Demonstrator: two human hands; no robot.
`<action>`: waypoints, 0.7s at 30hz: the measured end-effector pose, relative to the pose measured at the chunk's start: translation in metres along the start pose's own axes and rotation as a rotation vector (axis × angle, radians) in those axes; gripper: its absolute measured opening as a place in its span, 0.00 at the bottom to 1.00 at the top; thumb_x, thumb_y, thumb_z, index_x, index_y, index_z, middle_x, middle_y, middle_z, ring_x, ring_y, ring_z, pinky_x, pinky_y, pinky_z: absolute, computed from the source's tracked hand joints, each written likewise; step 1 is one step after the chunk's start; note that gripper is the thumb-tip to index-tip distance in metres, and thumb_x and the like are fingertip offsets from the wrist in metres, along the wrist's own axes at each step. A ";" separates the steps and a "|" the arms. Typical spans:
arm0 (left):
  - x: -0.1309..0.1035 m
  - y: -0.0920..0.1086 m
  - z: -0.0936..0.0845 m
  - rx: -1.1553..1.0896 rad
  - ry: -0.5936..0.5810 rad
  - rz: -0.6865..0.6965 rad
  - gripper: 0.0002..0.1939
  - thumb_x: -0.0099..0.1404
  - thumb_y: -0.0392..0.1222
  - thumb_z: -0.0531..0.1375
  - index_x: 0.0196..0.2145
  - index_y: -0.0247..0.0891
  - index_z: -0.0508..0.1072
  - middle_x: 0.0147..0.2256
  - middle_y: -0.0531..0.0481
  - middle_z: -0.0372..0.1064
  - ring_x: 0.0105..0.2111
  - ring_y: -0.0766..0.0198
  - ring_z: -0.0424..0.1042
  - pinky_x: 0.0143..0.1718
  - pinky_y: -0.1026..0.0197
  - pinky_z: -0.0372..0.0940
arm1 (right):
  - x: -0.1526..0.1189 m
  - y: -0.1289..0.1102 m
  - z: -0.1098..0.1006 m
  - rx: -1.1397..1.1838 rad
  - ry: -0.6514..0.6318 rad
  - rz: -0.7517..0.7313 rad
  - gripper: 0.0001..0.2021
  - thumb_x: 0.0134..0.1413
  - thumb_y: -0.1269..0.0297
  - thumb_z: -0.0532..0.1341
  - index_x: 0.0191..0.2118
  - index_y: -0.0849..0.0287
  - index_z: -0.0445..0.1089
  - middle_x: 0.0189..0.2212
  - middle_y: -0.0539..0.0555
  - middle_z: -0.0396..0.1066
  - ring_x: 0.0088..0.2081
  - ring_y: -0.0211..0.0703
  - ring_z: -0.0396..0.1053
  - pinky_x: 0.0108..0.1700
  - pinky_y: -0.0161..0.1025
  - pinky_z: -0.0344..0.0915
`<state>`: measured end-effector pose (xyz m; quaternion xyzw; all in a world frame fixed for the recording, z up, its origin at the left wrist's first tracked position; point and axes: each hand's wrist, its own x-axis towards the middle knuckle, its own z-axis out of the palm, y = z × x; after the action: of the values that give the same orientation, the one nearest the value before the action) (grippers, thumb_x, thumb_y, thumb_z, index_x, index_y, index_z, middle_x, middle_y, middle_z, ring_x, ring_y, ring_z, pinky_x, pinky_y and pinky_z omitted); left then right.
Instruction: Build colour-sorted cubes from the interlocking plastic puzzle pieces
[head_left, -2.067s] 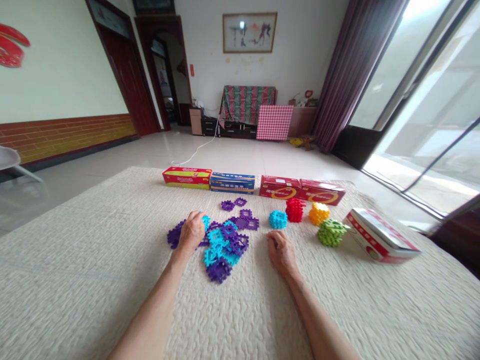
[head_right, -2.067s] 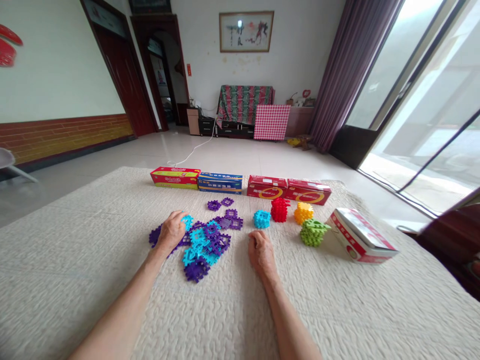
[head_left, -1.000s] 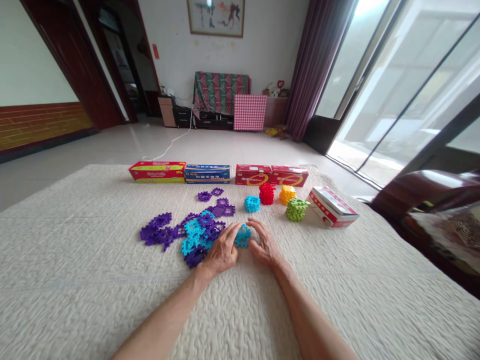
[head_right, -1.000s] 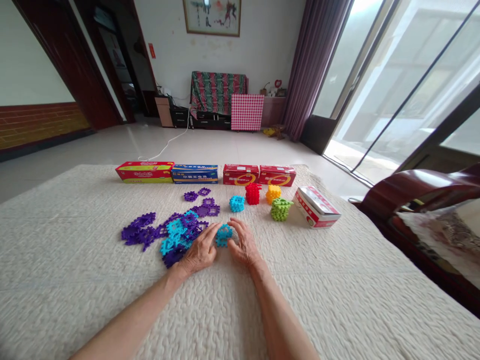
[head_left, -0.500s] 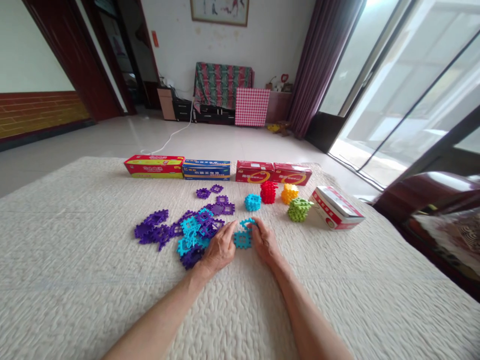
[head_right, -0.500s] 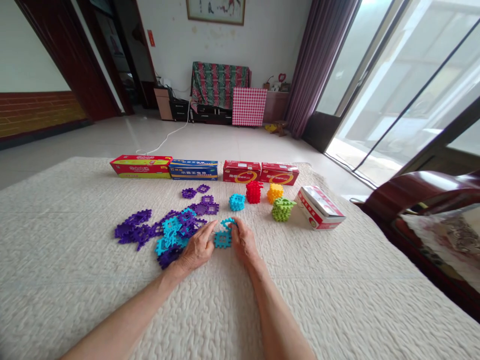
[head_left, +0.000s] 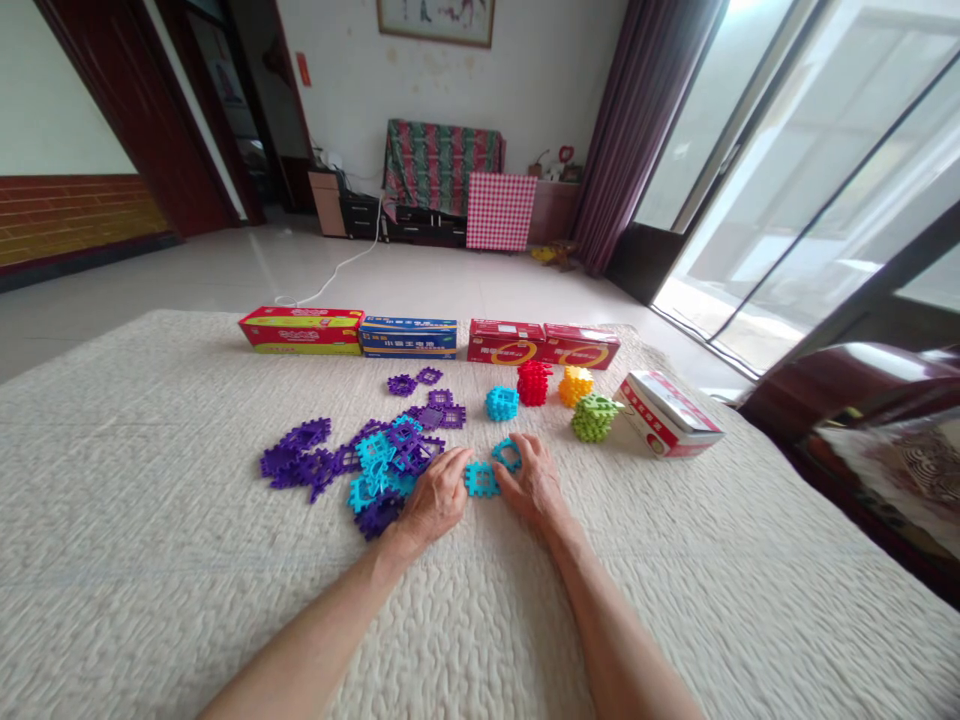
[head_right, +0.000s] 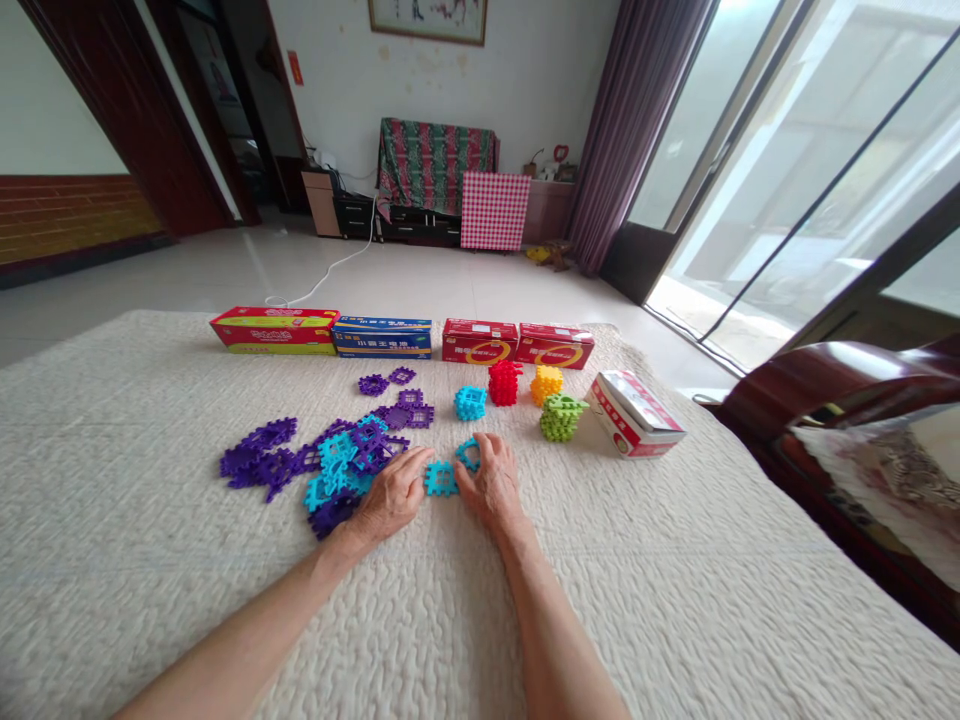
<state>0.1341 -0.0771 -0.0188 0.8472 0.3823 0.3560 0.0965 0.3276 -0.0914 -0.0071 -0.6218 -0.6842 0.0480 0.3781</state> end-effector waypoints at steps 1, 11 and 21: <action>0.000 0.000 0.000 -0.001 0.002 -0.008 0.27 0.58 0.26 0.48 0.55 0.32 0.64 0.52 0.39 0.67 0.55 0.57 0.64 0.58 0.51 0.62 | -0.001 0.001 0.000 -0.026 -0.006 0.006 0.20 0.50 0.60 0.61 0.50 0.58 0.66 0.46 0.61 0.66 0.47 0.53 0.65 0.51 0.52 0.61; 0.002 0.003 -0.002 -0.039 0.037 -0.054 0.29 0.56 0.25 0.47 0.55 0.33 0.64 0.52 0.40 0.68 0.54 0.59 0.66 0.57 0.51 0.63 | 0.001 -0.003 -0.006 0.162 -0.046 -0.104 0.18 0.53 0.63 0.59 0.51 0.56 0.65 0.47 0.59 0.68 0.49 0.49 0.67 0.51 0.48 0.64; 0.002 0.003 -0.002 -0.040 0.031 -0.063 0.29 0.55 0.24 0.48 0.55 0.32 0.64 0.51 0.40 0.68 0.53 0.58 0.66 0.57 0.51 0.64 | -0.006 -0.024 -0.012 0.222 -0.295 -0.297 0.22 0.47 0.71 0.59 0.51 0.56 0.64 0.47 0.58 0.68 0.48 0.47 0.67 0.51 0.47 0.64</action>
<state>0.1349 -0.0780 -0.0149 0.8270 0.4032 0.3733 0.1186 0.3146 -0.1068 0.0115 -0.4553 -0.8065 0.1568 0.3430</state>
